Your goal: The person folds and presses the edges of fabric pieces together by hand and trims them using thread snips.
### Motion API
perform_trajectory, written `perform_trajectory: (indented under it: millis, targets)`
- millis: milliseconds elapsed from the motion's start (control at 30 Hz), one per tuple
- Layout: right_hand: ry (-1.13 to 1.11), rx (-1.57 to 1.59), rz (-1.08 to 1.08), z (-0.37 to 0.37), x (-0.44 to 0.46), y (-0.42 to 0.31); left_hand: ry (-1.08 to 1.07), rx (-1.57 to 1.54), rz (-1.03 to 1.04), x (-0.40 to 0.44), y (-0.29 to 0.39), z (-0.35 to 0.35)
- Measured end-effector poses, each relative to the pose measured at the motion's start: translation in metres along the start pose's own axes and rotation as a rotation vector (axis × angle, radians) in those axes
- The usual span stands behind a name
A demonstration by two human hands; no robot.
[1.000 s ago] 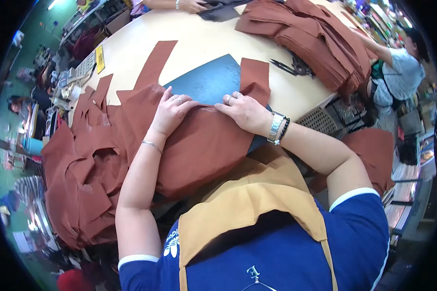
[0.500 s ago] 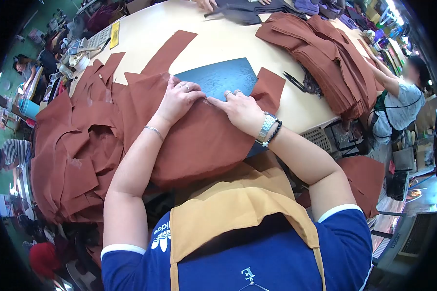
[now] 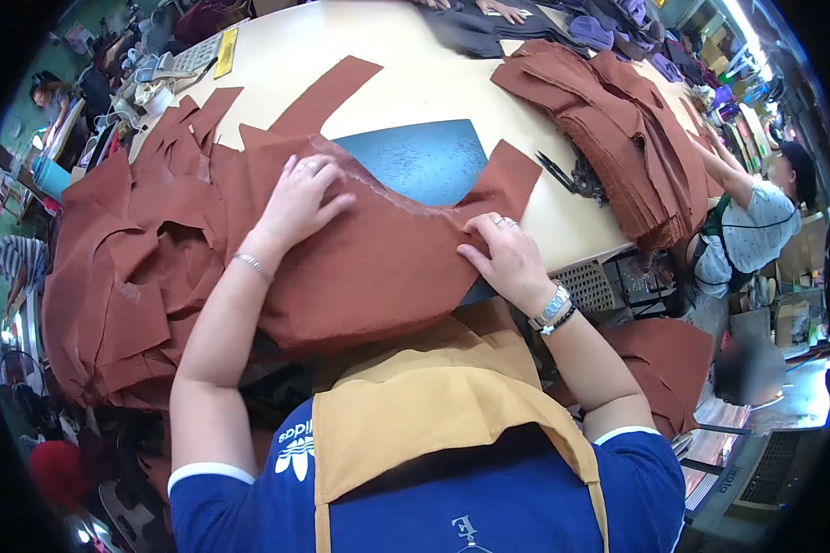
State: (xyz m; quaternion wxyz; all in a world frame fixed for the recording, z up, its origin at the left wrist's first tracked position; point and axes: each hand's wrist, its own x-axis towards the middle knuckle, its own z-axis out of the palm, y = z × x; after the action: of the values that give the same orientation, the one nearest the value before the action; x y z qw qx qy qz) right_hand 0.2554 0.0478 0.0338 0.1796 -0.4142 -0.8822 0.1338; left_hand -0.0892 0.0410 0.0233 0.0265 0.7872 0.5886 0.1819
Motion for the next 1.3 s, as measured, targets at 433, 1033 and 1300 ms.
perform_trajectory:
  millis: [433,1033,1300]
  targets:
    - [0.306,-0.071,-0.150,-0.009,0.093,0.054,-0.202,-0.151,-0.064,-0.055,0.099,-0.006]
    - [0.230,0.031,-0.352,0.030,0.078,0.034,0.041,-0.160,-0.063,-0.007,0.099,0.023]
    - [0.220,0.140,-0.257,0.028,0.048,0.026,0.235,-0.311,0.106,0.019,0.084,0.061]
